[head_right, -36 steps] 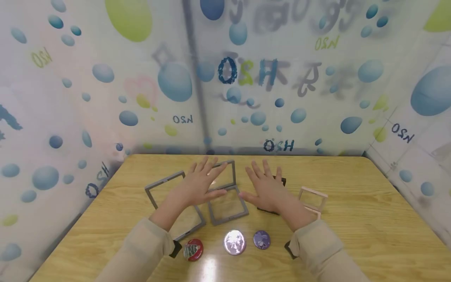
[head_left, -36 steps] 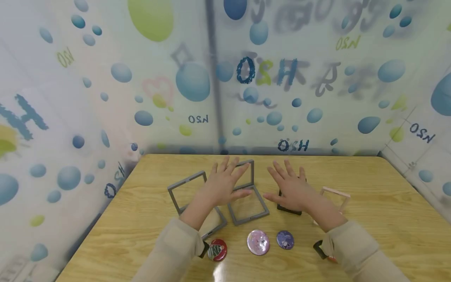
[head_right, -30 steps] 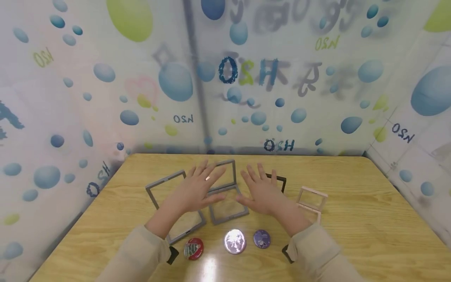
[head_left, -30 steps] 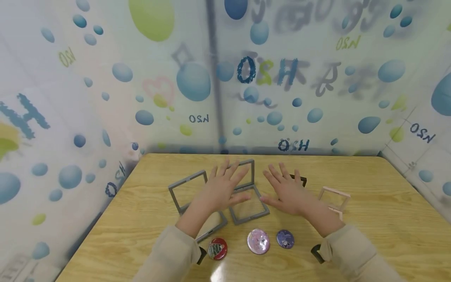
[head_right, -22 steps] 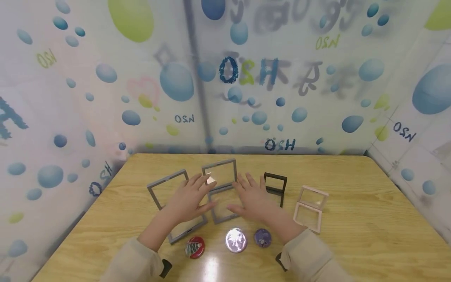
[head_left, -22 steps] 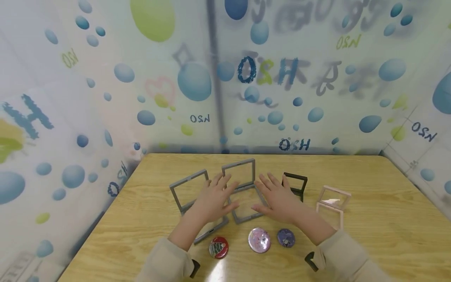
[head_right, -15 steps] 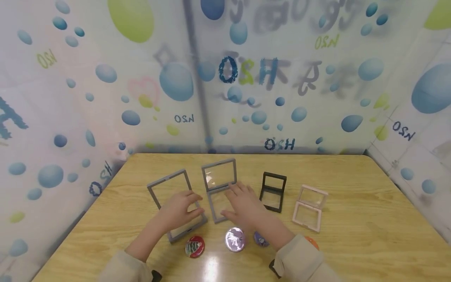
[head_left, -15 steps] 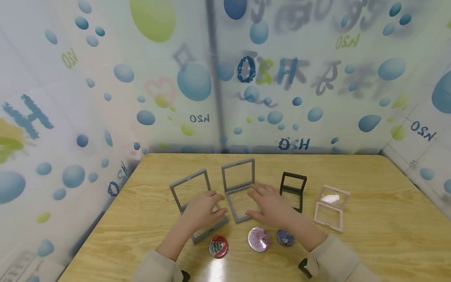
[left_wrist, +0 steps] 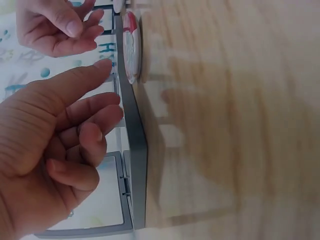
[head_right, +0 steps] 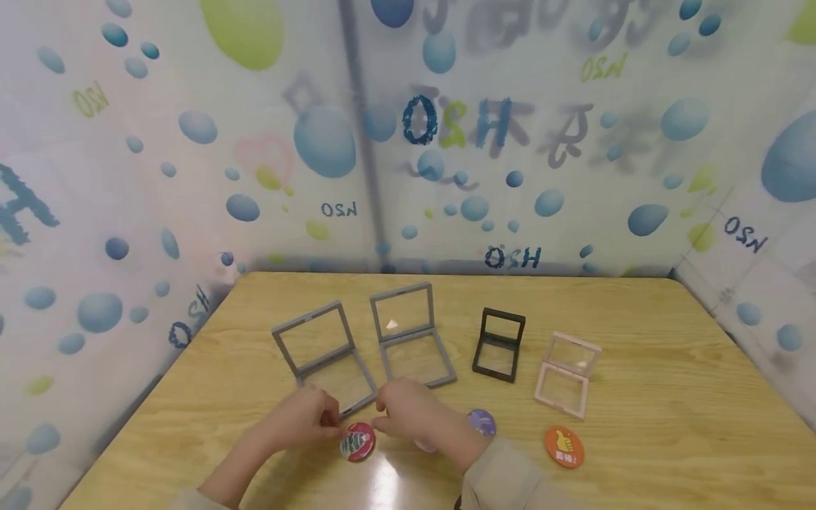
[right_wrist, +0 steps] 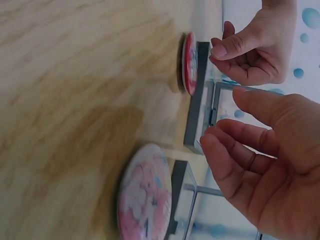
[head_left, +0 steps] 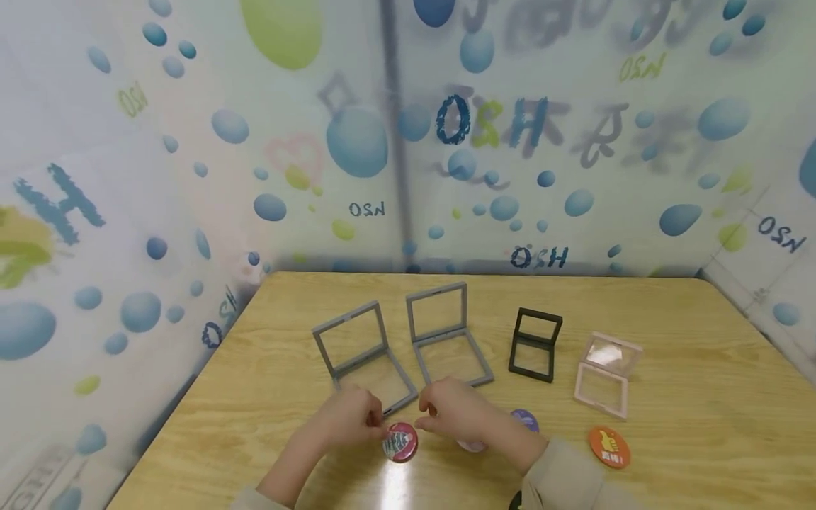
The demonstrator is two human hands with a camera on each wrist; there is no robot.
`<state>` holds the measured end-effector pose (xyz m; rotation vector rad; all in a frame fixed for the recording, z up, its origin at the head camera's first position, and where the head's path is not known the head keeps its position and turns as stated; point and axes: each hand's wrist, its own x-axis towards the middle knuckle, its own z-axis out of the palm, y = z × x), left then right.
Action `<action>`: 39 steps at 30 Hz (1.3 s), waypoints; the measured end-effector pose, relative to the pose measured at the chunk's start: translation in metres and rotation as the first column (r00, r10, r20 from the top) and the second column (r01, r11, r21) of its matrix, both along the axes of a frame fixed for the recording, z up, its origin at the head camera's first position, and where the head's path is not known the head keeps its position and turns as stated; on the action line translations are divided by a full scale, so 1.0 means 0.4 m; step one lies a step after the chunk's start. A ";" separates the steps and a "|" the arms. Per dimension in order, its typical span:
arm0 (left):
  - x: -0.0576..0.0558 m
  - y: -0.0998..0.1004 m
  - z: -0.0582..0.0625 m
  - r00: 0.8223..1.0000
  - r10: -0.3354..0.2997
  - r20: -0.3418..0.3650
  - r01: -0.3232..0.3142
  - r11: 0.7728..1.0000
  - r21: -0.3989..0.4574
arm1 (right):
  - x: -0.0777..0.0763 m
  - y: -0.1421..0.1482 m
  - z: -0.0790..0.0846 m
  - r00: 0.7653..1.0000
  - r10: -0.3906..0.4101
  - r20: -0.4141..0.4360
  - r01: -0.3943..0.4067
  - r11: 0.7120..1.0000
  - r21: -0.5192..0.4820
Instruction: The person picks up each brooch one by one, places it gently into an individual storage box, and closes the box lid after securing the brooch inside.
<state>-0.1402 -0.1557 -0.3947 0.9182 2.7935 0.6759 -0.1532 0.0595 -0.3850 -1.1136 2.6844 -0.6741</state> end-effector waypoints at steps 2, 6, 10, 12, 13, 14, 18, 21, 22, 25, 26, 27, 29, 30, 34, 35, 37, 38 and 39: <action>0.004 0.001 -0.004 1.000 -0.008 0.015 0.008 1.000 -0.023 | 0.002 -0.013 -0.007 1.000 -0.011 0.029 0.011 1.000 -0.004; 0.009 0.002 -0.017 0.999 -0.013 0.039 0.014 1.000 -0.028 | 0.007 -0.036 -0.027 0.999 -0.027 0.044 0.028 0.999 -0.017; 0.015 0.003 -0.027 1.000 0.010 0.025 -0.009 0.999 -0.045 | 0.017 -0.054 -0.046 0.997 -0.048 0.061 0.047 0.999 0.018; 0.018 0.006 -0.029 1.000 0.025 0.003 -0.025 0.998 -0.064 | 0.023 -0.060 -0.052 0.997 -0.062 0.048 0.060 0.997 0.053; 0.021 0.007 -0.030 1.000 0.030 -0.009 -0.031 0.997 -0.075 | 0.026 -0.062 -0.054 0.996 -0.071 0.049 0.068 0.996 0.063; 0.023 0.009 -0.030 0.999 0.033 -0.013 -0.034 0.996 -0.078 | 0.028 -0.064 -0.056 0.997 -0.074 0.037 0.071 0.995 0.068; 0.028 0.019 -0.026 0.998 0.033 -0.047 -0.038 0.994 -0.099 | 0.034 -0.067 -0.057 0.996 -0.088 0.006 0.088 0.994 0.067; 0.031 0.026 -0.020 0.998 0.034 -0.053 -0.039 0.994 -0.103 | 0.036 -0.067 -0.056 0.997 -0.083 -0.006 0.083 0.995 0.052; 0.032 0.027 -0.018 0.998 0.035 -0.050 -0.040 0.994 -0.102 | 0.037 -0.067 -0.056 0.997 -0.080 -0.010 0.081 0.996 0.044; 0.034 0.029 -0.015 0.999 0.036 -0.027 -0.038 0.995 -0.092 | 0.039 -0.067 -0.055 0.997 -0.079 -0.013 0.080 0.996 0.031; 0.035 0.029 -0.015 0.999 0.036 -0.019 -0.037 0.996 -0.086 | 0.039 -0.067 -0.055 0.997 -0.081 -0.005 0.081 0.996 0.026; 0.035 0.029 -0.015 0.999 0.036 -0.008 -0.037 0.996 -0.078 | 0.040 -0.066 -0.055 0.996 -0.086 0.005 0.085 0.996 0.022; 0.036 0.028 -0.017 0.999 0.035 0.007 -0.035 0.997 -0.063 | 0.042 -0.067 -0.055 0.994 -0.101 0.030 0.100 0.995 0.017; 0.037 0.027 -0.018 0.999 0.037 0.008 -0.037 0.998 -0.059 | 0.042 -0.068 -0.056 0.993 -0.107 0.045 0.107 0.994 0.007; 0.039 0.022 -0.024 0.999 0.053 0.002 -0.053 0.998 -0.040 | 0.045 -0.072 -0.057 0.987 -0.134 0.091 0.140 0.988 -0.064; 0.039 0.020 -0.025 0.998 0.062 0.002 -0.062 0.998 -0.033 | 0.045 -0.073 -0.058 0.985 -0.137 0.104 0.147 0.985 -0.093; 0.040 0.015 -0.026 0.997 0.081 0.017 -0.081 0.997 -0.008 | 0.044 -0.074 -0.058 0.981 -0.146 0.124 0.164 0.975 -0.149; 0.040 0.013 -0.026 0.995 0.094 0.018 -0.094 0.996 0.002 | 0.043 -0.075 -0.058 0.979 -0.149 0.142 0.174 0.968 -0.181; 0.040 0.010 -0.024 0.994 0.105 0.018 -0.106 0.994 0.018 | 0.041 -0.075 -0.057 0.975 -0.153 0.159 0.185 0.960 -0.209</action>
